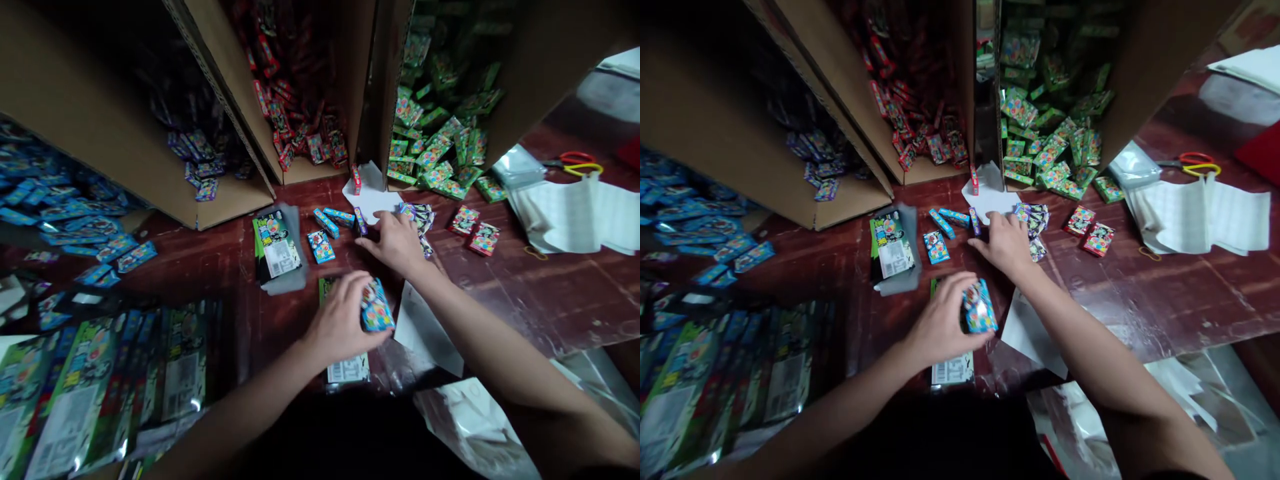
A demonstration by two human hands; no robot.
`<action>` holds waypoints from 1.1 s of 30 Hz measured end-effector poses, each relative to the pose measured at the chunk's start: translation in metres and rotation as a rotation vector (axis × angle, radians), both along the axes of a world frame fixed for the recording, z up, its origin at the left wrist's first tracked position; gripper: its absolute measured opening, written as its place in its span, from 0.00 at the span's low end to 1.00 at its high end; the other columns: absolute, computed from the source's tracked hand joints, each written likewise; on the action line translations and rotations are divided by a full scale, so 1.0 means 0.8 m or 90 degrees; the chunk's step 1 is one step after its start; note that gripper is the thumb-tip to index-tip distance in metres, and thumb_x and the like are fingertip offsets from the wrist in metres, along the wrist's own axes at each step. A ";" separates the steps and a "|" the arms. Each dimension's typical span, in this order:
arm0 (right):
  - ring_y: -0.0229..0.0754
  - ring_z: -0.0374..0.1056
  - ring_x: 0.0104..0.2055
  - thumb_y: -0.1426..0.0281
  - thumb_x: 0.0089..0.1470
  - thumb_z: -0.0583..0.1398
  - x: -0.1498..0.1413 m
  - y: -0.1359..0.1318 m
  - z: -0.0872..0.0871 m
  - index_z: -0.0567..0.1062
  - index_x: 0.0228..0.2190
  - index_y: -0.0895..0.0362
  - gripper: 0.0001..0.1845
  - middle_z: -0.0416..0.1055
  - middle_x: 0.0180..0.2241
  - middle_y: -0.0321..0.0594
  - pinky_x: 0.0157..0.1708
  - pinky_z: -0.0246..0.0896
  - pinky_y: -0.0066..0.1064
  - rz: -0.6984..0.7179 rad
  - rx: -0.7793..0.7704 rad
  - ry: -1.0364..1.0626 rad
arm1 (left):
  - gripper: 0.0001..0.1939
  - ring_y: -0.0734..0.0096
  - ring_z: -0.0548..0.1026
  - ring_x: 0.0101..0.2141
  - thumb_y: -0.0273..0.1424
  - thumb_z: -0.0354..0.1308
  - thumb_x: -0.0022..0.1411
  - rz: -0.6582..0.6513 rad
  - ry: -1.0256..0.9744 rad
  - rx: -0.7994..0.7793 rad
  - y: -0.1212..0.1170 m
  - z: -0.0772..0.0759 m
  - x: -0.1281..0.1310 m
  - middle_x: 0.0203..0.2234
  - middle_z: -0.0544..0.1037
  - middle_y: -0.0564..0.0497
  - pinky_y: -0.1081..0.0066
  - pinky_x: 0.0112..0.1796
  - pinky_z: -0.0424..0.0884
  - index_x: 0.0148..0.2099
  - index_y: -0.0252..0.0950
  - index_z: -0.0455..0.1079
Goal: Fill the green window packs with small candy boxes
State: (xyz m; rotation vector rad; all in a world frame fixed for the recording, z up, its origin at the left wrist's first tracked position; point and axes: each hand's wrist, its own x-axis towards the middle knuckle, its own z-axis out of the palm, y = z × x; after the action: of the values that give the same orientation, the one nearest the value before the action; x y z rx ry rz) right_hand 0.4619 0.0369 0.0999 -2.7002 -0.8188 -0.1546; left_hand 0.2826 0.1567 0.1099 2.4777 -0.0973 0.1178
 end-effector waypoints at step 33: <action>0.56 0.76 0.33 0.46 0.66 0.45 -0.159 -0.020 0.005 0.73 0.45 0.64 0.35 0.77 0.27 0.57 0.41 0.61 0.46 0.090 -0.271 0.109 | 0.59 0.40 0.66 0.55 0.57 0.70 0.43 0.139 0.118 0.244 0.020 -0.019 -0.083 0.60 0.66 0.36 0.44 0.57 0.54 0.69 0.35 0.54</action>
State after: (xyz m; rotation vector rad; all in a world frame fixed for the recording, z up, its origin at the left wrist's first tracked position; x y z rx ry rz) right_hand 0.3346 0.0212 0.1038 -2.9703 -1.0869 0.3138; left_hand 0.2160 0.1727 0.0944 2.8625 0.2531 -0.0429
